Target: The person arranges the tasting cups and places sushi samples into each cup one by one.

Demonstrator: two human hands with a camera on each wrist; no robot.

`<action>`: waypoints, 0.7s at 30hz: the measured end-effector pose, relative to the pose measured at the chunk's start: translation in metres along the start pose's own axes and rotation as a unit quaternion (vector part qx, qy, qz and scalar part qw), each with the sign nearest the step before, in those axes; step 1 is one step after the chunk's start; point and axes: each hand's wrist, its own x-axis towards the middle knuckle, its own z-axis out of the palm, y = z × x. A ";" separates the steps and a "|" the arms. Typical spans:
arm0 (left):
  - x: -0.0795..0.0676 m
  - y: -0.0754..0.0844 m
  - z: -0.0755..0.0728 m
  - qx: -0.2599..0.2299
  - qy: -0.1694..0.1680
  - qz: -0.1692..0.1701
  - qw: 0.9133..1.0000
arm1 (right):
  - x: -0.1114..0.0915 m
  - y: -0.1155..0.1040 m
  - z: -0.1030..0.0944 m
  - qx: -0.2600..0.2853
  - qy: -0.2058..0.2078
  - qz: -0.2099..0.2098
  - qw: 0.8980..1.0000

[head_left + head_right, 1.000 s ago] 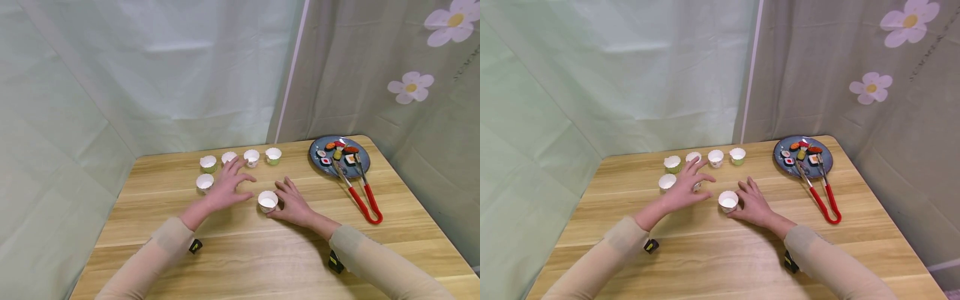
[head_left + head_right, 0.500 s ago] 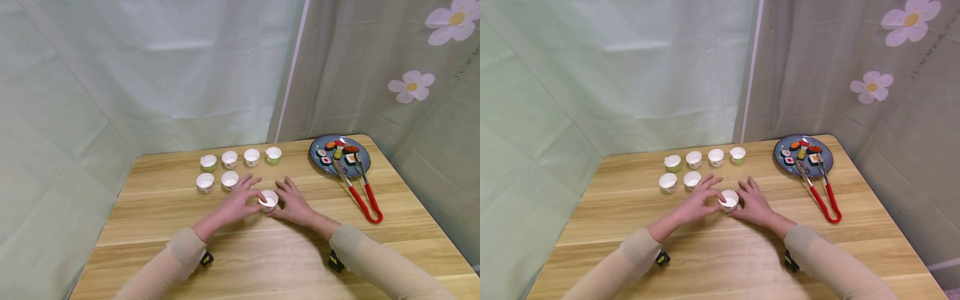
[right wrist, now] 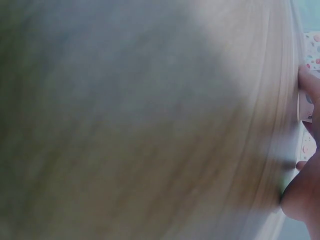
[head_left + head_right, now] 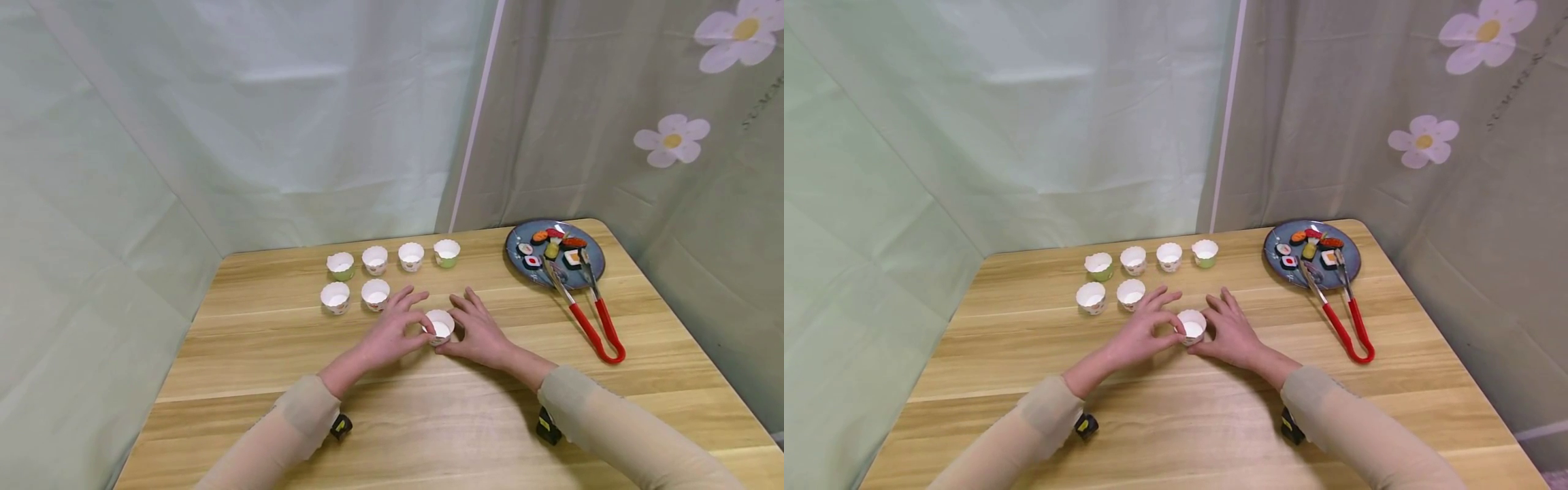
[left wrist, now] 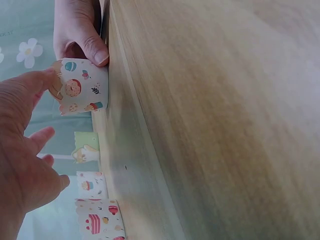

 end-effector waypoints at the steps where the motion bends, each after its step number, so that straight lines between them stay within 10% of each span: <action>1: 0.000 0.000 0.000 -0.002 0.000 0.000 1.000 | 0.000 0.000 0.000 -0.001 0.002 -0.002 1.000; 21: 0.000 0.001 -0.001 -0.009 -0.003 -0.005 1.000 | -0.002 0.001 0.001 -0.003 0.006 -0.006 1.000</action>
